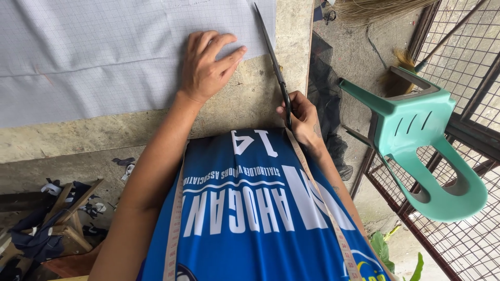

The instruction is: The person uses shears to cut a piece of light gray fabric on a wooden table. They then use a ruler and a red marker to draw lines on the fabric before cutting along the marked lines. The person handles the fabric and tools throughout the process.

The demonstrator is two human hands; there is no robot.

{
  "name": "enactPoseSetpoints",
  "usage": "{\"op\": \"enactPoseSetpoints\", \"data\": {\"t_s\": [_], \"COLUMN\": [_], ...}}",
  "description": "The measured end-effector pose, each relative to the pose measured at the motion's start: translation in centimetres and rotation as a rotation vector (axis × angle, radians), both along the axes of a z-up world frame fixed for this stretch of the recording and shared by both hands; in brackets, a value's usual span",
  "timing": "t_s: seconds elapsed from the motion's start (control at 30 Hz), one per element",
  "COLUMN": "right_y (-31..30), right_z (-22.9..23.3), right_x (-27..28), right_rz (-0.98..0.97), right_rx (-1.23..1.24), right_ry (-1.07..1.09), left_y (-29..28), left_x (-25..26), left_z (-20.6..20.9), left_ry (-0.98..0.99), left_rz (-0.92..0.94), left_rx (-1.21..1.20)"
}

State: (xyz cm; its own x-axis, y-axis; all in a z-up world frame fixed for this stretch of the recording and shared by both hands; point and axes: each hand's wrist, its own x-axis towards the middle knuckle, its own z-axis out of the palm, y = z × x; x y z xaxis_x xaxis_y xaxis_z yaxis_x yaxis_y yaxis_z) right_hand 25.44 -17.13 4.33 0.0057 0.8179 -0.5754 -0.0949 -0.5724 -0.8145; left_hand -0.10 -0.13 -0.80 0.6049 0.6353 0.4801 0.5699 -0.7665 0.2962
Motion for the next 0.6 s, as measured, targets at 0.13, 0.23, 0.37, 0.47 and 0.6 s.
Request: {"op": "enactPoseSetpoints", "data": {"t_s": [0.13,0.23,0.37,0.47,0.6], "right_y": [0.1,0.8,2.0,2.9,2.8], "right_z": [0.6,0.8,0.4,0.6,0.3], "right_x": [0.2,0.2,0.0,0.0,0.5], "right_rz": [0.022,-0.032,-0.011,0.008,0.08], "right_rx": [-0.013,-0.06,-0.02,-0.013,0.009], "right_ry": [-0.009,0.059,-0.005,-0.038,-0.092], "left_y": [0.0,0.1,0.0,0.0,0.0], "left_x": [-0.1,-0.1,-0.1,-0.2,-0.2], "left_z": [0.0,0.3,0.2,-0.4,-0.4], "left_ry": [0.017,0.022,0.019,0.041,0.041], "left_rz": [-0.002,-0.006,-0.004,0.003,0.004], "left_rx": [-0.002,-0.004,-0.014,-0.006,-0.004]}}
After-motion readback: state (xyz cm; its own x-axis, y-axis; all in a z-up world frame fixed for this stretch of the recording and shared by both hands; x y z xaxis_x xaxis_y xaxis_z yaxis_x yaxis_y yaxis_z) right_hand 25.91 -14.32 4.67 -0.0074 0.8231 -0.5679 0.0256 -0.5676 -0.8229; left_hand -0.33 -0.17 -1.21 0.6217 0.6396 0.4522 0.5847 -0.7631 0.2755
